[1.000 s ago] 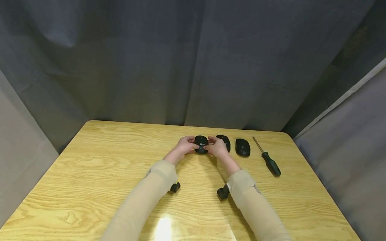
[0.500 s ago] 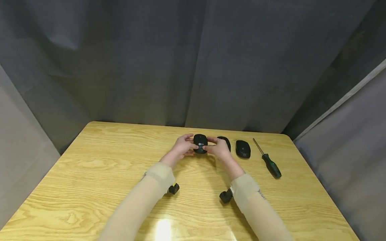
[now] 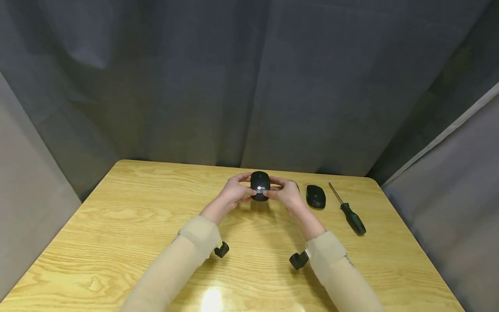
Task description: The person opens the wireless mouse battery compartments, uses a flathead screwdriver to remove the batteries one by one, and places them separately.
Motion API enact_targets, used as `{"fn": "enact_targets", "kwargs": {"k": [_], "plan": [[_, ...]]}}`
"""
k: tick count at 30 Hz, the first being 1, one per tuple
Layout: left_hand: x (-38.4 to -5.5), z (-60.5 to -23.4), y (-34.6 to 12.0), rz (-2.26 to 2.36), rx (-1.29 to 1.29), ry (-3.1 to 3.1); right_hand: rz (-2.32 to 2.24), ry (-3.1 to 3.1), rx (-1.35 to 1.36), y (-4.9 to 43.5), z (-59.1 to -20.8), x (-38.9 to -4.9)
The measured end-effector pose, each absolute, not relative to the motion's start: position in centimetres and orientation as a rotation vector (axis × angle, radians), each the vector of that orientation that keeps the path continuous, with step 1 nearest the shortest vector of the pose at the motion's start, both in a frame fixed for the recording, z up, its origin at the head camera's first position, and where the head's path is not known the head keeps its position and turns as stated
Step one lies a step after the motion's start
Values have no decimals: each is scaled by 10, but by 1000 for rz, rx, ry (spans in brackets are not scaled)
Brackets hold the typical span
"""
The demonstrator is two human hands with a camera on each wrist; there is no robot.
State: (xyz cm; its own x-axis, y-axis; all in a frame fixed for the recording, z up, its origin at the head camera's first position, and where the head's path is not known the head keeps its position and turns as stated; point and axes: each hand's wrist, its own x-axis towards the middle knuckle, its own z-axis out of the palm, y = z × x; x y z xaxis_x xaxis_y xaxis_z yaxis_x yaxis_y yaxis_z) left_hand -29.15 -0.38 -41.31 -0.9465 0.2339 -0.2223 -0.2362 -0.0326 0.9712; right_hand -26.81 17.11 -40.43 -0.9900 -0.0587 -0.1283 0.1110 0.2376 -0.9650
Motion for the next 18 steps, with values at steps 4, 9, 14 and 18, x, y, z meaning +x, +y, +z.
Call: {"fn": "enact_targets", "kwargs": {"k": [4, 9, 14, 18], "plan": [[-284, -402, -8, 2042, 16, 1941, -1820, 2384, 21, 171, -396, -262], [-274, -387, -14, 2050, 65, 1941, -1798, 2419, -8, 169, -385, -254], [-264, -372, -20, 2028, 107, 1982, -1799, 2463, -45, 166, -373, -246], [-256, -362, -26, 2002, 139, 2029, -1792, 2478, -66, 163, -366, -240]]}}
